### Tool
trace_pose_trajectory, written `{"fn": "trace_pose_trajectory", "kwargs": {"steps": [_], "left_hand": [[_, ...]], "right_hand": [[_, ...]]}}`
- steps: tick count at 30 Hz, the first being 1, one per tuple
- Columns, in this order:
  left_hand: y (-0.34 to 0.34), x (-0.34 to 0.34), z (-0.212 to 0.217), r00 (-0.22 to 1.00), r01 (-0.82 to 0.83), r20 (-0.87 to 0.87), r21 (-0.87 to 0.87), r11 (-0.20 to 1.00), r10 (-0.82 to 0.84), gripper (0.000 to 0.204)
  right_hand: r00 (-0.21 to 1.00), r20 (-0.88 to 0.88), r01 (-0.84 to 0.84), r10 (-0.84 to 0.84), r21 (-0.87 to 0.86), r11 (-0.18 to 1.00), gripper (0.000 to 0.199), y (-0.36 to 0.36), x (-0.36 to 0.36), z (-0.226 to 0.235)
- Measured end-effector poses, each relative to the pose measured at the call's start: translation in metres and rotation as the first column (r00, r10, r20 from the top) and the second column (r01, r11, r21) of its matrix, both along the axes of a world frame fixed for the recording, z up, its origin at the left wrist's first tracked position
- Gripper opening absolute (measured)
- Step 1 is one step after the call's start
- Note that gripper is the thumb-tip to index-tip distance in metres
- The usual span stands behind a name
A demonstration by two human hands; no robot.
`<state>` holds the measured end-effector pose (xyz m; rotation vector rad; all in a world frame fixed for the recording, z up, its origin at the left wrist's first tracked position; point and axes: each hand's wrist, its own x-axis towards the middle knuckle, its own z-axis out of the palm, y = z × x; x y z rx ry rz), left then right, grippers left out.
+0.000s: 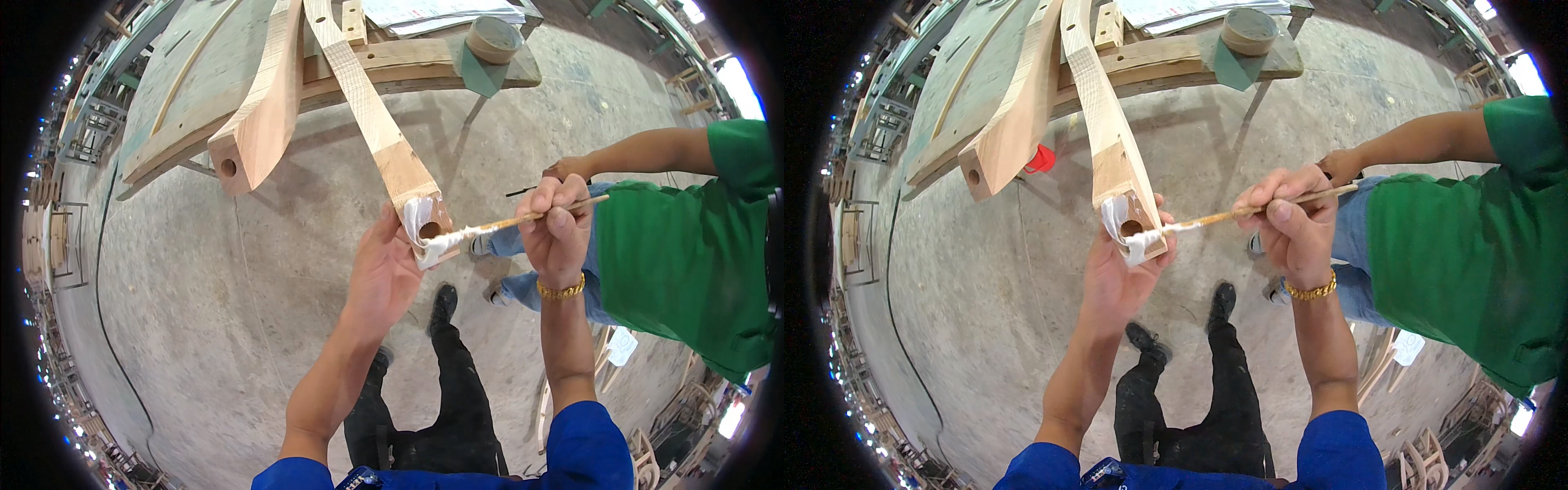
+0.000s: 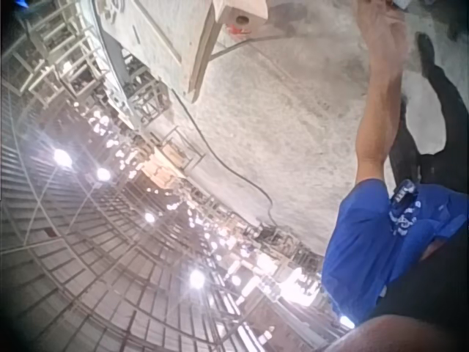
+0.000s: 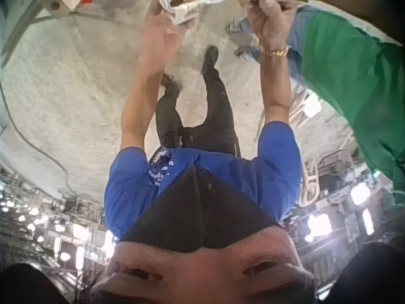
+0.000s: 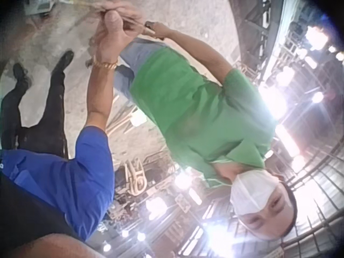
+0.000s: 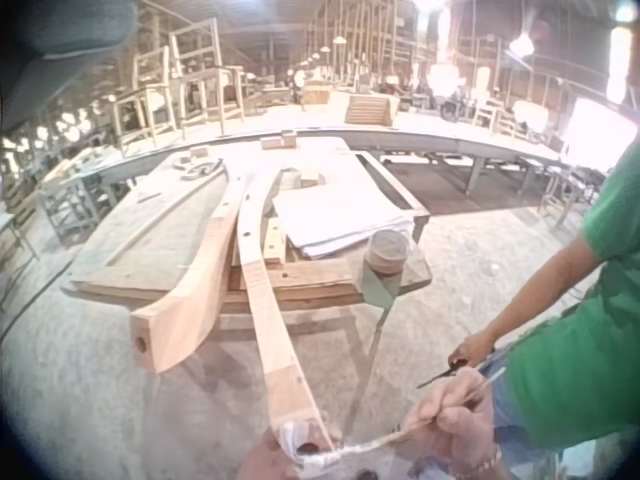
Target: The person assembles wooden chair frames in a workshop. They apply glue to the ends of curved wooden pieces, fit them into a jig, and secure them using a hammer and a pneumatic nail gun. The person also uses a brush to apply adhesive to specific joints before assembly.
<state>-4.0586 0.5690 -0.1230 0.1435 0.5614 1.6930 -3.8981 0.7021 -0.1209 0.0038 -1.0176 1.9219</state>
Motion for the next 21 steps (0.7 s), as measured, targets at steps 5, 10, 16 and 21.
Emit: {"fn": "trace_pose_trajectory", "kwargs": {"steps": [5, 10, 16, 21], "left_hand": [[0.003, 0.004, 0.007, 0.999, -0.049, 0.012, -0.119, 0.992, 0.051, 0.051], [0.000, 0.001, -0.002, 0.999, -0.034, -0.005, -0.027, 0.999, 0.034, 0.052], [0.002, 0.003, 0.005, 0.999, -0.042, 0.023, -0.085, 0.995, 0.044, 0.053], [0.000, 0.000, -0.006, 0.998, -0.020, 0.054, -0.008, 1.000, 0.021, 0.050]], "right_hand": [[0.999, -0.001, -0.046, 0.046, 0.101, 0.994, 0.009, 0.009, 0.002, -0.004], [0.998, -0.013, -0.058, 0.061, 0.143, 0.988, 0.012, 0.006, 0.004, -0.005], [1.000, 0.015, -0.022, 0.020, 0.194, 0.981, 0.012, 0.001, -0.003, -0.001], [0.999, -0.002, -0.053, 0.054, 0.197, 0.979, 0.013, 0.000, -0.001, 0.003]]}}
